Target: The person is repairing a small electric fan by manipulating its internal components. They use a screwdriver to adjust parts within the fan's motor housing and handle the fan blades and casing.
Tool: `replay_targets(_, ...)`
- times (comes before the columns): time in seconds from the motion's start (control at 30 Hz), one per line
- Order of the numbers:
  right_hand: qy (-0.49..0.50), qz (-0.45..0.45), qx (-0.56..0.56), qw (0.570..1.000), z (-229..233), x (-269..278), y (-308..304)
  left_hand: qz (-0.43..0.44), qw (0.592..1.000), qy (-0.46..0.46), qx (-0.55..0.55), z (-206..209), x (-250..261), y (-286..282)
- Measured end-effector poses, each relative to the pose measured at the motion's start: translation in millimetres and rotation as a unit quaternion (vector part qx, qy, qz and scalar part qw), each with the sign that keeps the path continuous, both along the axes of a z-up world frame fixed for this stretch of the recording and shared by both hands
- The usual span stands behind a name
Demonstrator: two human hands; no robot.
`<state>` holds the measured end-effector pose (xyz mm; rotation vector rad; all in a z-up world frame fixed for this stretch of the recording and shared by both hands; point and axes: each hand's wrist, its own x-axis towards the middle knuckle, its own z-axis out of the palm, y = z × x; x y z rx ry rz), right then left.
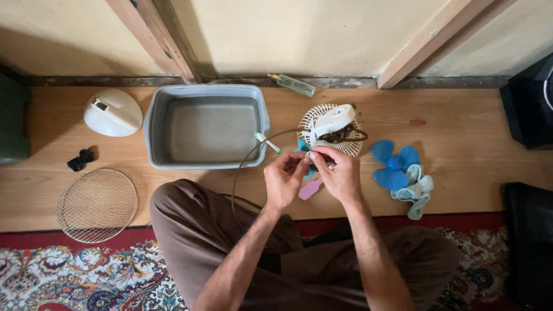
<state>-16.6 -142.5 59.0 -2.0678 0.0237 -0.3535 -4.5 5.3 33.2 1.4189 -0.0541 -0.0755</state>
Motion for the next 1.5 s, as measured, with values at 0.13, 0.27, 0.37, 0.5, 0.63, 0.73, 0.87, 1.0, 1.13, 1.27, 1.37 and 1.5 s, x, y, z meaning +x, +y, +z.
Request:
replay_targets(0.13,-0.009,0.018,-0.038,0.999,8.9,2.4,-5.5,-0.06,0.998,0.013,-0.033,1.5,3.6,6.9)
replay_targets(0.27,-0.004,-0.048,-0.008,0.999,9.0,-0.4,3.6,-0.109,0.984,0.029,-0.141,-5.9,6.2,6.6)
replay_targets(0.37,-0.04,-0.049,-0.031,0.998,8.5,-3.6,12.1,-0.117,0.981,-0.02,-0.154,-14.5,6.0,8.8)
replay_targets(0.5,-0.025,-0.026,0.052,0.998,12.4,-8.4,18.2,-0.099,0.978,0.017,-0.185,-26.2,7.7,8.9)
replay_targets(0.63,-0.027,-0.016,0.131,0.991,21.2,-10.4,20.9,-0.092,0.965,0.032,-0.244,-32.1,7.7,9.8)
replay_targets(0.73,-0.027,-0.049,0.067,0.996,25.9,-12.9,25.1,-0.096,0.96,0.049,-0.257,-32.2,5.9,8.2)
replay_targets(0.87,0.002,-0.084,-0.002,0.996,28.1,-13.2,28.9,-0.116,0.941,0.06,-0.313,-32.1,6.8,10.0)
replay_targets(1.0,-0.047,-0.005,0.144,0.989,27.5,-13.6,31.6,-0.142,0.868,0.113,-0.462,-35.5,12.7,16.9)
replay_targets(1.13,-0.024,0.008,0.221,0.975,32.6,-13.4,31.8,-0.15,0.846,0.147,-0.489,-38.8,16.1,22.7)
replay_targets(1.27,-0.093,0.045,-0.041,0.994,41.5,-12.9,35.2,-0.146,0.844,0.152,-0.492,-41.1,20.7,23.6)
replay_targets(1.37,-0.12,0.04,-0.118,0.985,46.6,-11.3,40.9,-0.133,0.868,0.126,-0.462,-43.2,22.4,25.9)
replay_targets(1.5,-0.134,0.039,-0.176,0.974,49.7,-9.5,45.0,-0.12,0.899,0.082,-0.414,-48.1,21.3,23.8)
